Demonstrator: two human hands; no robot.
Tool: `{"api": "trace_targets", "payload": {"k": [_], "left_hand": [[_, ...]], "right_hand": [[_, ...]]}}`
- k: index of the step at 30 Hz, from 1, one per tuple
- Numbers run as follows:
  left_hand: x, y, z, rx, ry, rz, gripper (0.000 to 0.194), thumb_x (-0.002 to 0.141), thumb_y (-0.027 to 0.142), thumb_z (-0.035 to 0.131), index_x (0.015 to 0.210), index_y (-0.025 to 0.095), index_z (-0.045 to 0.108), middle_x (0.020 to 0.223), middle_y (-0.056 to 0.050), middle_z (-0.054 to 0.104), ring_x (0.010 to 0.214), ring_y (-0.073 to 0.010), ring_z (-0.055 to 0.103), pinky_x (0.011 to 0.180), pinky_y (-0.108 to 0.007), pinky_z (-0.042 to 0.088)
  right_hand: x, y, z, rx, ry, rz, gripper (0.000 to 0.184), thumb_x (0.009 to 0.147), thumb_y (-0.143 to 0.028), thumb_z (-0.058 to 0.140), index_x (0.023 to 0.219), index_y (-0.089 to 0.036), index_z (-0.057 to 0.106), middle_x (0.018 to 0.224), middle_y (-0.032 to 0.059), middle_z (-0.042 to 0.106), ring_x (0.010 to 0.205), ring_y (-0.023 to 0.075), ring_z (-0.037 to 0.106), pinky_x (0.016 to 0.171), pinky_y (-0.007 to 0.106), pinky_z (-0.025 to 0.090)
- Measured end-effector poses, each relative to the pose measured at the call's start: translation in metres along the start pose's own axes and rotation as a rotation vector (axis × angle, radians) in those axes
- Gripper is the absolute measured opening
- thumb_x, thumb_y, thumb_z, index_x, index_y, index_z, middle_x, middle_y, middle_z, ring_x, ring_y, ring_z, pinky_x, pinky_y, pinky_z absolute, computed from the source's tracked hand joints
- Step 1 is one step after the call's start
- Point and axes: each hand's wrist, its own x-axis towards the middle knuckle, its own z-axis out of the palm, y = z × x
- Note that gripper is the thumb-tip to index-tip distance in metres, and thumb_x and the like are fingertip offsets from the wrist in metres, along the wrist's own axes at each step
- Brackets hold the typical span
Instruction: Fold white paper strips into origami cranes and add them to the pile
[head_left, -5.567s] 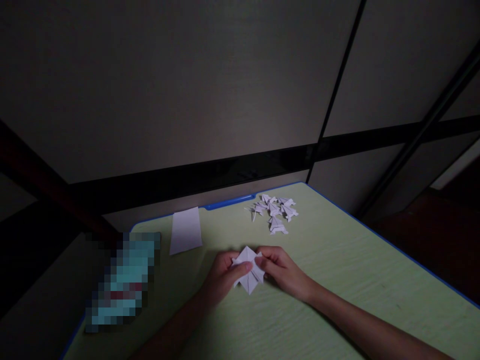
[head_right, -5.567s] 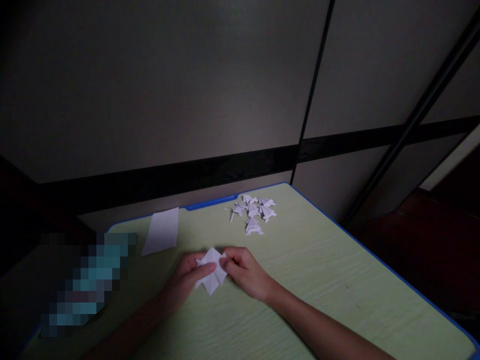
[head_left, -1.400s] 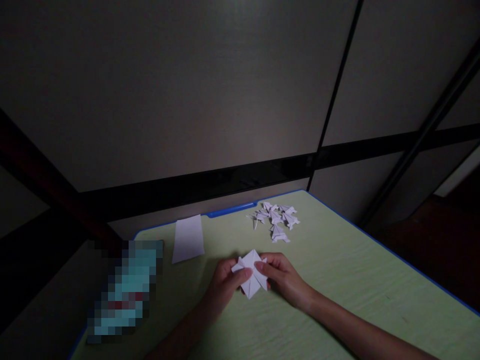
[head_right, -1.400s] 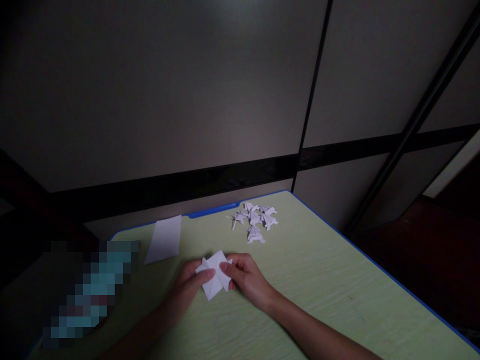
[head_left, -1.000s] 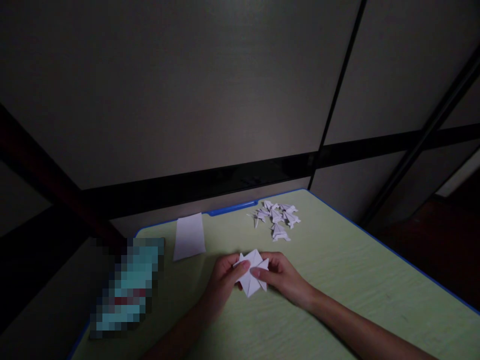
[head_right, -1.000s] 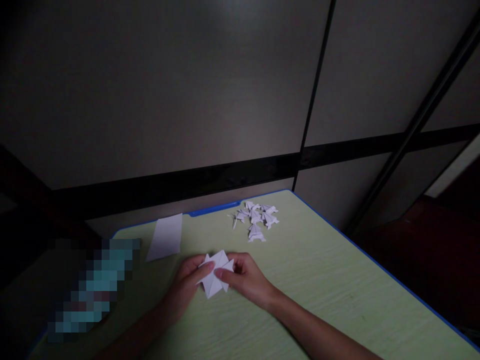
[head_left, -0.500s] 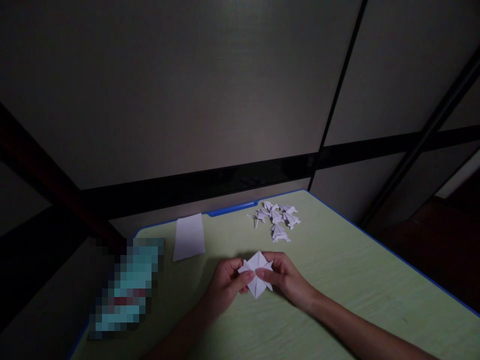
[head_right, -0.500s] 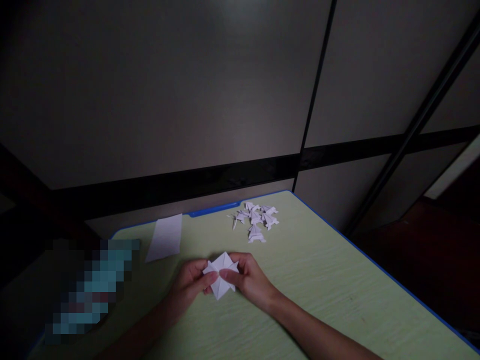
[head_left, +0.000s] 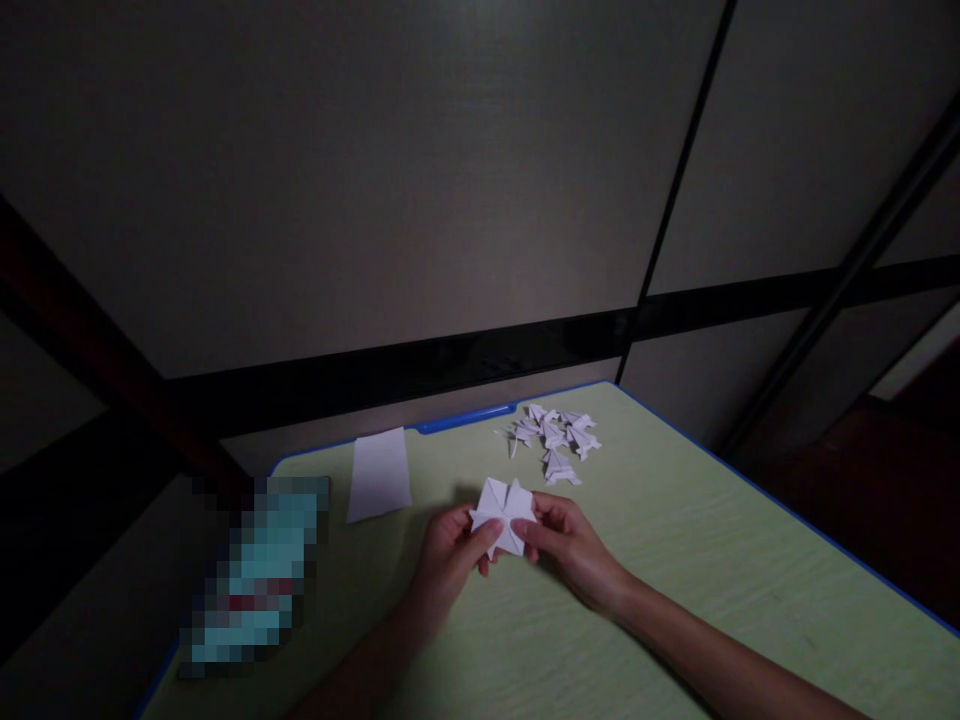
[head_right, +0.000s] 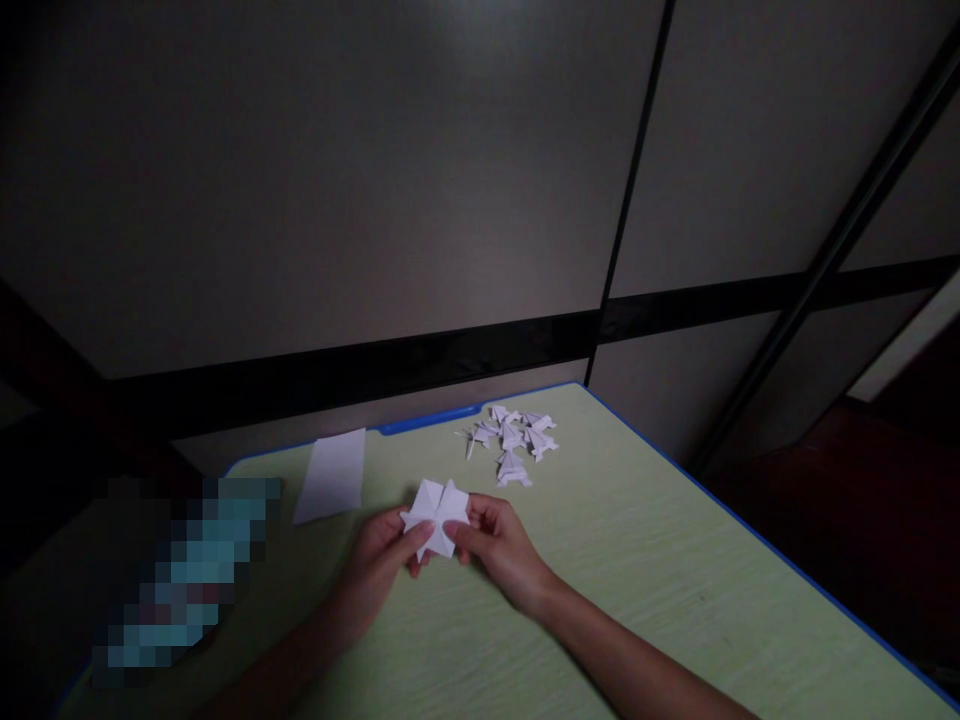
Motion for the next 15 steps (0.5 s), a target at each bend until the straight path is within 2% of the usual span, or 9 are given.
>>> {"api": "trace_targets", "payload": {"k": [5,12,15], "left_hand": [[-0.0008,-0.0013,0.0017,0.058,-0.021,-0.067,0.018,0.054,0.026,0.062,0.061,0.009,0.060,0.043,0.000,0.055,0.039,-0.0078,0.044,0.037,-0.018,0.033],[-0.0003,-0.0014,-0.0002,0.036,-0.016,-0.029,0.025,0.050,0.021,0.065,0.072,0.010,0.061,0.058,-0.002,0.061,0.045,-0.0086,0.046,0.039,-0.018,0.035],[0.0006,-0.0023,-0.0033,-0.020,-0.037,-0.006,0.020,0.054,0.026,0.062,0.067,0.010,0.060,0.055,-0.001,0.058,0.045,-0.0085,0.046,0.039,-0.018,0.035]], "right_hand": [[-0.0009,0.0001,0.0005,0.009,0.100,0.017,0.016,0.064,-0.026,0.059,0.060,-0.013,0.050,0.045,-0.0062,0.043,0.033,0.0015,0.028,0.031,0.015,0.016],[-0.0008,-0.0019,0.0004,-0.002,0.110,0.031,0.018,0.063,-0.027,0.059,0.058,-0.012,0.051,0.044,-0.0062,0.042,0.033,0.0006,0.027,0.032,0.016,0.015],[-0.0007,-0.0016,-0.0003,-0.003,0.120,0.034,0.019,0.064,-0.027,0.059,0.058,-0.012,0.051,0.043,-0.0065,0.041,0.033,0.0009,0.027,0.032,0.016,0.014]]}}
